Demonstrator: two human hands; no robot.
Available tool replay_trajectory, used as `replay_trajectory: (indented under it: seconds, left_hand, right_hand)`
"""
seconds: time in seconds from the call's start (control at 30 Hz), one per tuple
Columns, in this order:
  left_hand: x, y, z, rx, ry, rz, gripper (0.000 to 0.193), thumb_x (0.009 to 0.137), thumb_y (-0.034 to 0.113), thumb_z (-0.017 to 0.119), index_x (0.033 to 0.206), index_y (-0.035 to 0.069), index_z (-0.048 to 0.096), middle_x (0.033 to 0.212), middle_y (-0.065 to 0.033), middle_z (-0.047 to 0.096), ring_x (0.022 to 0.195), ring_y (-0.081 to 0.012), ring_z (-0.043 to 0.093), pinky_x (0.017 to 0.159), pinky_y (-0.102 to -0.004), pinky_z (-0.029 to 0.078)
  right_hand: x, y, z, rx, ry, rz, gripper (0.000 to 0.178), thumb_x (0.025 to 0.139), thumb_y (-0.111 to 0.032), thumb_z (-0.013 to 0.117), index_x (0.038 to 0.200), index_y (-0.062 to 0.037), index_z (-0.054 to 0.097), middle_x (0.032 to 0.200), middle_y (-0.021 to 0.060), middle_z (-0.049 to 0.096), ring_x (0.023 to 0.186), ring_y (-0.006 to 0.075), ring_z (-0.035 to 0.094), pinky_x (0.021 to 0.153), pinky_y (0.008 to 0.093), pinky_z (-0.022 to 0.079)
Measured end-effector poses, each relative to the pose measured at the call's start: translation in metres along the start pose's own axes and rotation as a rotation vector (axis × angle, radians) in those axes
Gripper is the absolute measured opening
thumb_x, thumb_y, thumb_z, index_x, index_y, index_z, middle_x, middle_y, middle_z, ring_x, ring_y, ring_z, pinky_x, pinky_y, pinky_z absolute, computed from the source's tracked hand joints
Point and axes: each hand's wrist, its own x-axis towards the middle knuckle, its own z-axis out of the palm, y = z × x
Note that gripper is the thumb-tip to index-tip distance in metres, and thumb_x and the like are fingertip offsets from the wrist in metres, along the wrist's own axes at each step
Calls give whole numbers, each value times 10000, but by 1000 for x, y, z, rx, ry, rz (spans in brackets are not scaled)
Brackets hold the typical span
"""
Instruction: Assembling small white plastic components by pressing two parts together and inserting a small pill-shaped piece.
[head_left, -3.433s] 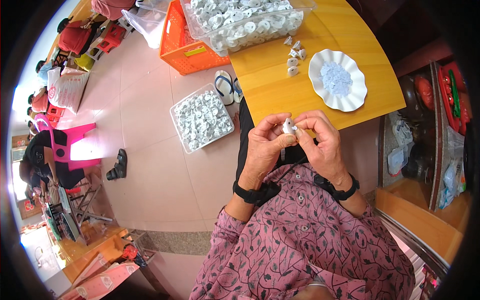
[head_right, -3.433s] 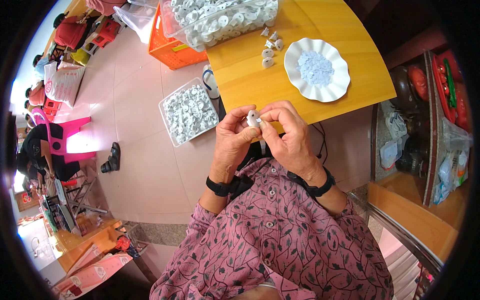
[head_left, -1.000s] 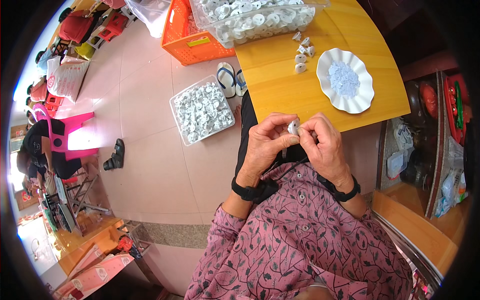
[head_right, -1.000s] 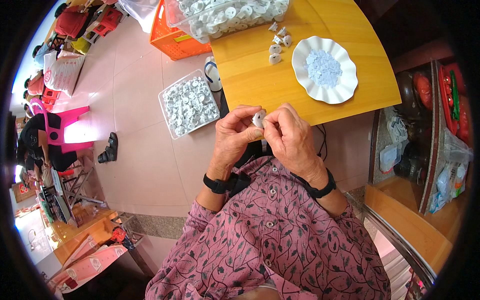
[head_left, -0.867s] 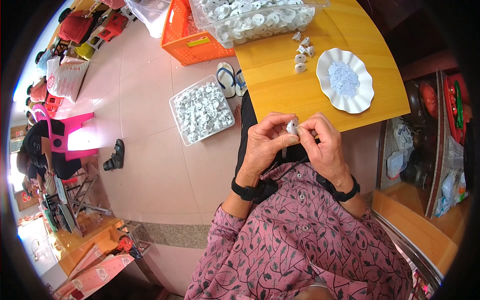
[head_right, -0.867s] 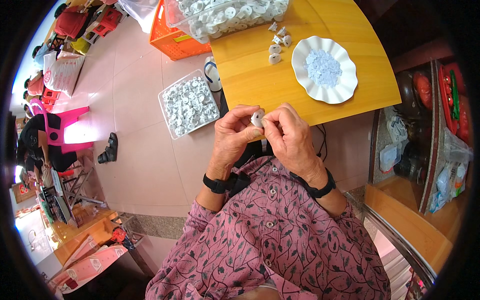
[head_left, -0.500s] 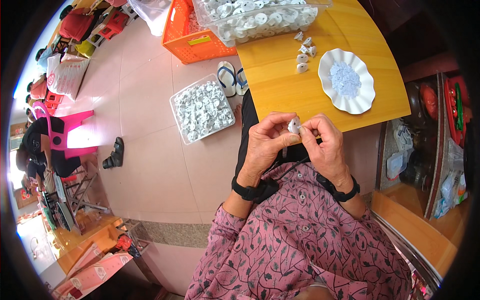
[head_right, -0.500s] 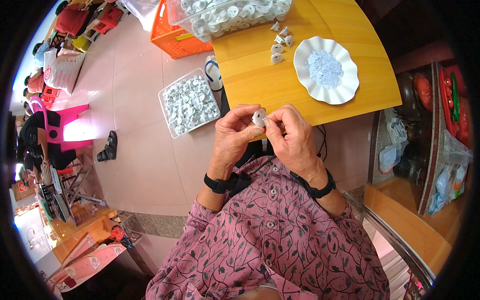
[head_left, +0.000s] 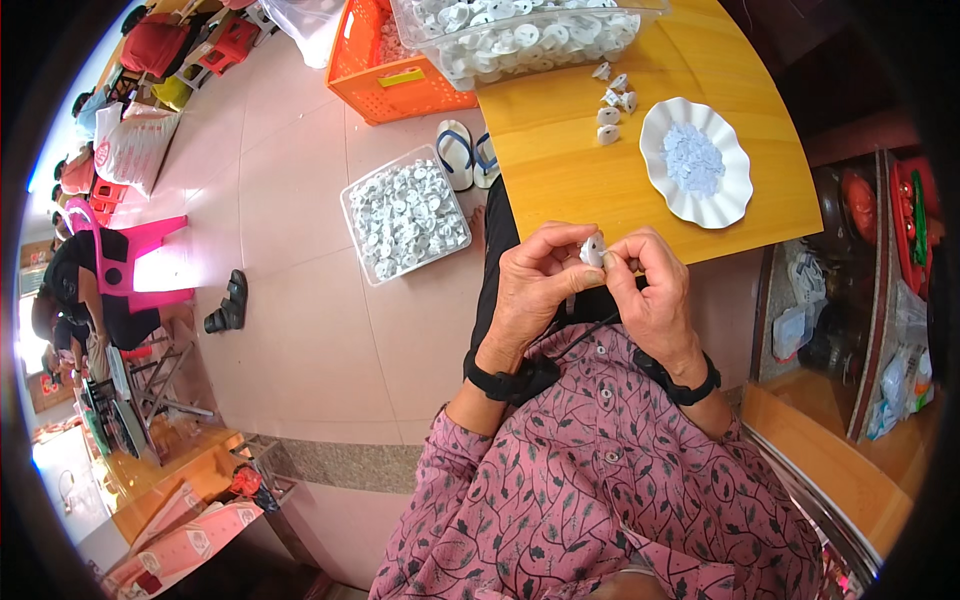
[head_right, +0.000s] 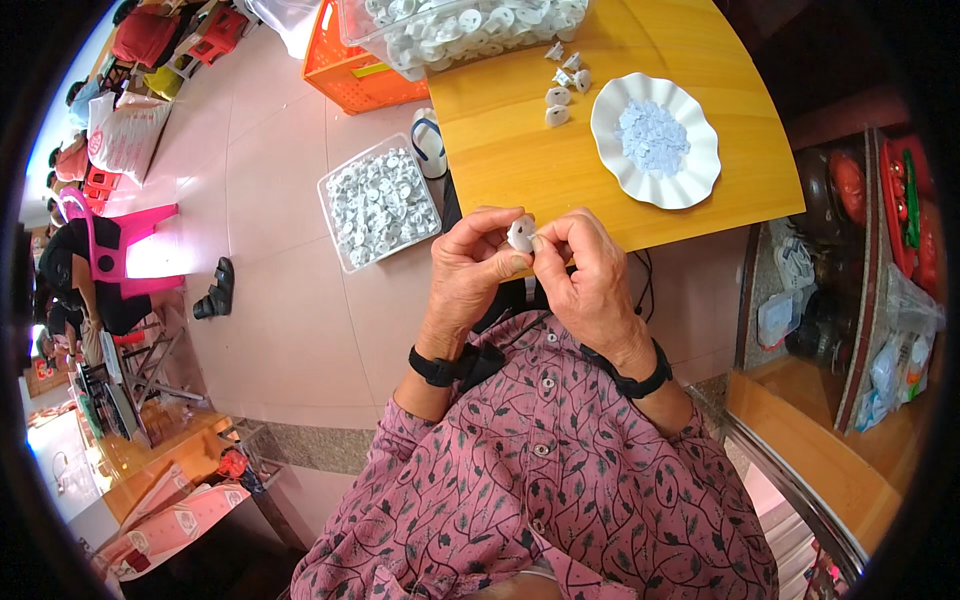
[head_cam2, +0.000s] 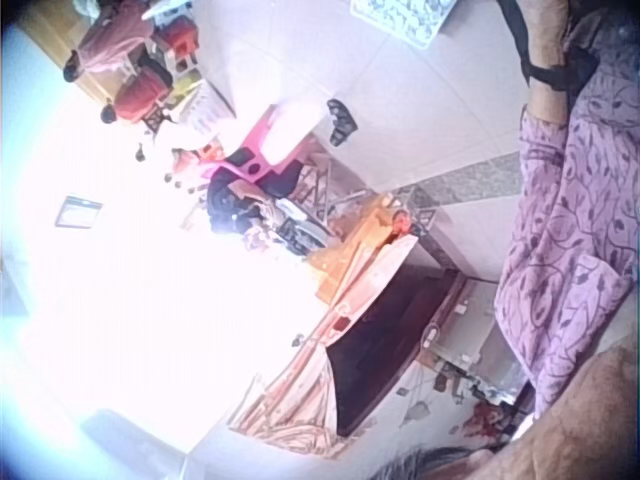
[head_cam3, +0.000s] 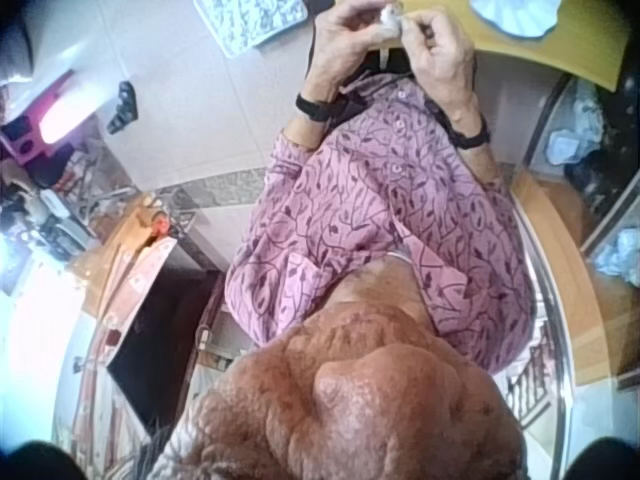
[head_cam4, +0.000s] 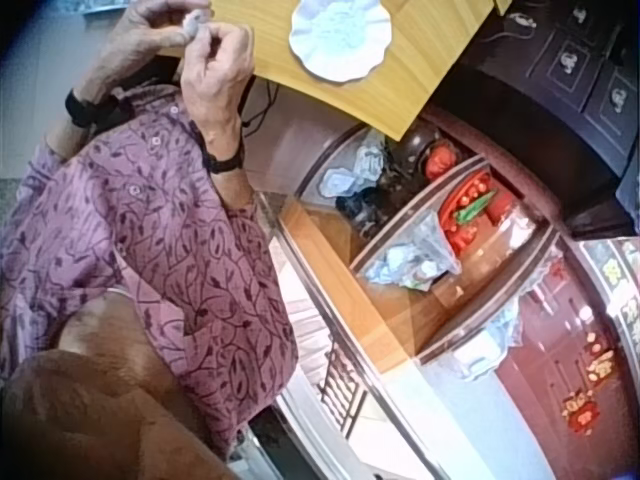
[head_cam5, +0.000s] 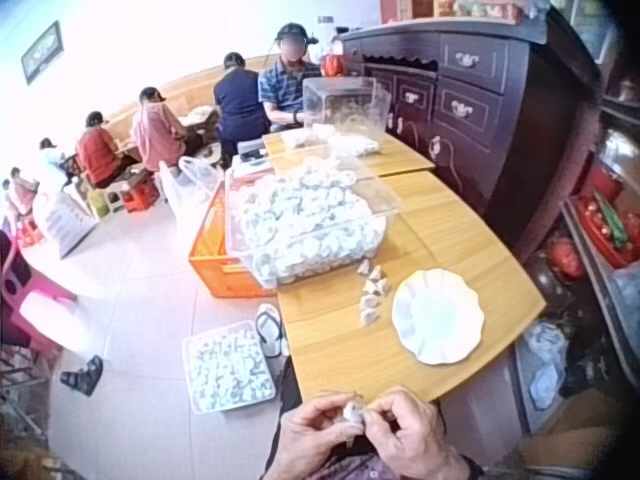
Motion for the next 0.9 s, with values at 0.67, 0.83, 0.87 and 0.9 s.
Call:
replay_trajectory:
  seconds: [0.67,0.83,0.87,0.9]
  left_hand:
    - [1,-1,5,-4,6,22,407,798,-82,766,1186,-27,656,1086,-58,656,1012,-146,642,911,-274,526]
    - [2,0,8,-28,34,-62,402,847,-57,738,1233,-20,632,1072,-52,677,977,-126,645,880,-264,533]
    - [2,-3,5,-22,62,-73,403,854,-50,734,1242,-18,626,1072,-51,675,971,-122,644,873,-265,535]
    - [3,-3,5,-17,87,-86,405,861,-43,730,1250,-17,621,1071,-51,672,965,-119,644,866,-266,538]
  right_hand:
    - [-2,9,0,-2,-4,-3,103,876,15,617,888,-21,522,799,112,538,679,262,564,597,359,456]
    - [0,10,-3,-1,40,12,104,869,13,613,891,-21,517,799,109,534,667,255,559,598,353,458]
    - [1,10,-6,-22,46,29,99,875,15,613,888,-20,521,796,110,535,659,247,555,601,353,459]
    - [2,11,-8,-29,49,25,99,875,15,613,888,-20,521,796,110,535,659,247,555,601,353,459]
